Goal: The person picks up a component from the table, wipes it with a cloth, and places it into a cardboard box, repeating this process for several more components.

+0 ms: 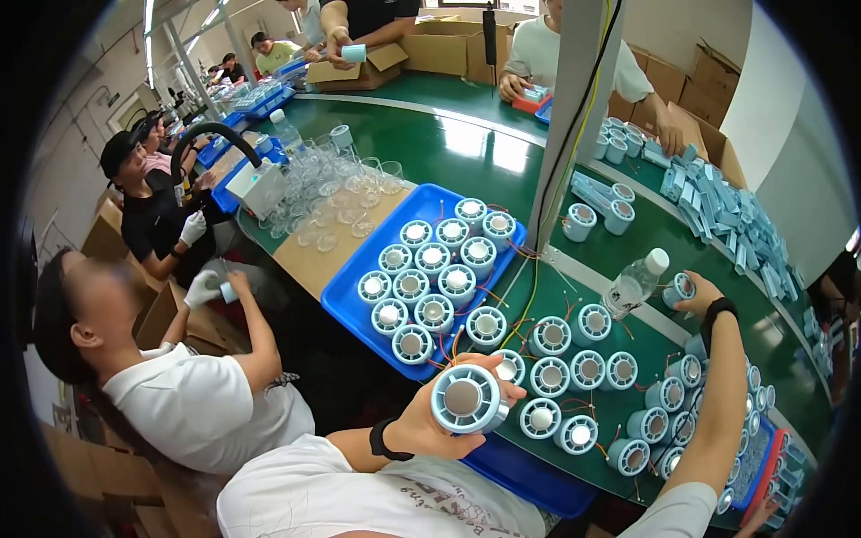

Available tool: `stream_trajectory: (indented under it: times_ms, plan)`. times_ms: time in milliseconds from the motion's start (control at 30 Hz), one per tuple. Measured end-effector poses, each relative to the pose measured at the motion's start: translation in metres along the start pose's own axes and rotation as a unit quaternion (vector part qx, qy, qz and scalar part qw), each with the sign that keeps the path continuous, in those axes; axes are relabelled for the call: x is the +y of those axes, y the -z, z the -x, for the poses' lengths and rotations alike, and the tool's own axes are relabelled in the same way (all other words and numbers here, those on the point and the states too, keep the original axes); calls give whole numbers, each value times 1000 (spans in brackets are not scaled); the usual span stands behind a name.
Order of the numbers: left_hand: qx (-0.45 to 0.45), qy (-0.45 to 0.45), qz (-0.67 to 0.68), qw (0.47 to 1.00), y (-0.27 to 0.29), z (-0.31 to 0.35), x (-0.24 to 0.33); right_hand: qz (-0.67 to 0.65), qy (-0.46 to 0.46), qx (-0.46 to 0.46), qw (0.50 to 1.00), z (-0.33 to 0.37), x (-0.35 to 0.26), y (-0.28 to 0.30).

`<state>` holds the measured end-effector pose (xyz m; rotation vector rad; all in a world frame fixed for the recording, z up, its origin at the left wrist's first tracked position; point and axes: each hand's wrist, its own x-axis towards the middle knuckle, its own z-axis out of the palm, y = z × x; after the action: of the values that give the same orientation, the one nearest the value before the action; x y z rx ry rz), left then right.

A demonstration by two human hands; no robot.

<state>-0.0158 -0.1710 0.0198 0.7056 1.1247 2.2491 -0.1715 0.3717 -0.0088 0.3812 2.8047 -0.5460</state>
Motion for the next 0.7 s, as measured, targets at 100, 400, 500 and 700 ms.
stream_trajectory:
  times_ms: [100, 400, 500, 700]
  plan:
    - [15, -24, -109, 994, 14, 6, -12, 38, 51, 51, 997, 6, 9, -1]
    - [53, -34, -478, 876, 43, 25, -63, 87, 50, 255, 962, 45, -11, 35]
    - [76, -39, -530, 844, 43, 24, -74, 123, 58, 312, 940, 73, -21, 38]
    - [160, -105, -543, 818, 39, 10, -93, -13, 90, 367, 926, 125, -48, 41]
